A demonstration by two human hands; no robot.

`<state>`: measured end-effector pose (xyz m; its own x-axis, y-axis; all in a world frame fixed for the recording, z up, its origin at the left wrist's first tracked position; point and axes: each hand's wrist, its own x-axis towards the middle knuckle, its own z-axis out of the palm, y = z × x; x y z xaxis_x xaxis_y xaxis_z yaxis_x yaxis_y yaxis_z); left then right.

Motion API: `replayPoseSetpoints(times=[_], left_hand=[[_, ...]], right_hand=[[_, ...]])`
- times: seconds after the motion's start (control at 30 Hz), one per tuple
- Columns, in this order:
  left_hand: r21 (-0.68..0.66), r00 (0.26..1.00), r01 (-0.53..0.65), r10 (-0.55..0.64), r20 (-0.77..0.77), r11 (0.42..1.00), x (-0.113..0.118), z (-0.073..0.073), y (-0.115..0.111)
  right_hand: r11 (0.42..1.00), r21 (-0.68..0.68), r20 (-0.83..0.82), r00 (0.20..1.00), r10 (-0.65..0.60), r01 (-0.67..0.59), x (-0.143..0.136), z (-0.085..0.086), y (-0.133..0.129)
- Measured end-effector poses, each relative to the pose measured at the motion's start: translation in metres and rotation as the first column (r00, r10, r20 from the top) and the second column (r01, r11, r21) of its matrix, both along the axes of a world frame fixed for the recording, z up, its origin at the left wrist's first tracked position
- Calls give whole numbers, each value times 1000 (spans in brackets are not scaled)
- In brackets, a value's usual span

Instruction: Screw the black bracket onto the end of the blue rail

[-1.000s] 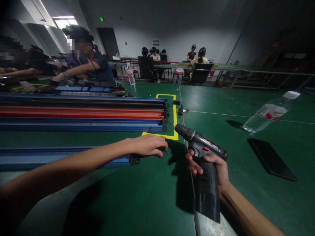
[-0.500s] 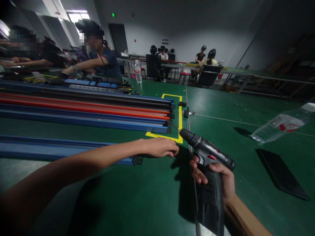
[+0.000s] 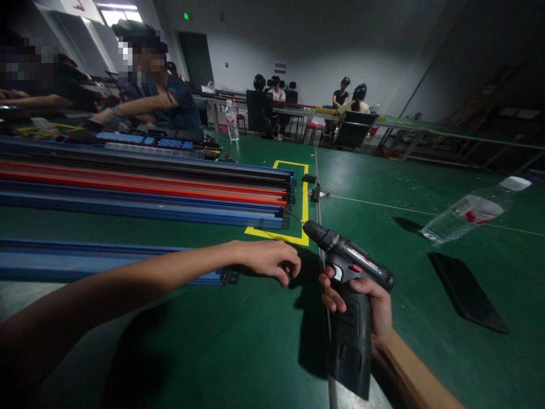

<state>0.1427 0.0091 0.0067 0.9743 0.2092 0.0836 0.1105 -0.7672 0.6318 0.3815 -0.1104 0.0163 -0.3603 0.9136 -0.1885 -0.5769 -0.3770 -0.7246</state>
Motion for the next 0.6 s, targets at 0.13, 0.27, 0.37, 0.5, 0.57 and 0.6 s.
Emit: replayPoseSetpoints(times=[0.13, 0.27, 0.37, 0.5, 0.57, 0.6], left_hand=[[8, 1000, -8, 8, -15, 1000, 2, 2, -4], [63, 998, -56, 58, -24, 996, -4, 13, -8], [141, 989, -143, 146, -6, 980, -26, 23, -11], [276, 924, -378, 379, 53, 884, -80, 30, -13], [313, 885, -459, 458, 82, 831, -106, 29, -13], [321, 870, -487, 484, 92, 813, -117, 27, -14]], right_hand=[[999, 27, 13, 1000, 23, -23, 0, -3, 1], [999, 21, -26, 998, 50, -49, -1, -4, 0], [996, 32, -49, 995, 81, -80, 1, -5, -1], [986, 26, -86, 982, 169, -167, 6, -12, -3], [973, 20, -93, 968, 231, -230, 7, -15, -4], [964, 19, -92, 959, 267, -266, 7, -17, -6]])
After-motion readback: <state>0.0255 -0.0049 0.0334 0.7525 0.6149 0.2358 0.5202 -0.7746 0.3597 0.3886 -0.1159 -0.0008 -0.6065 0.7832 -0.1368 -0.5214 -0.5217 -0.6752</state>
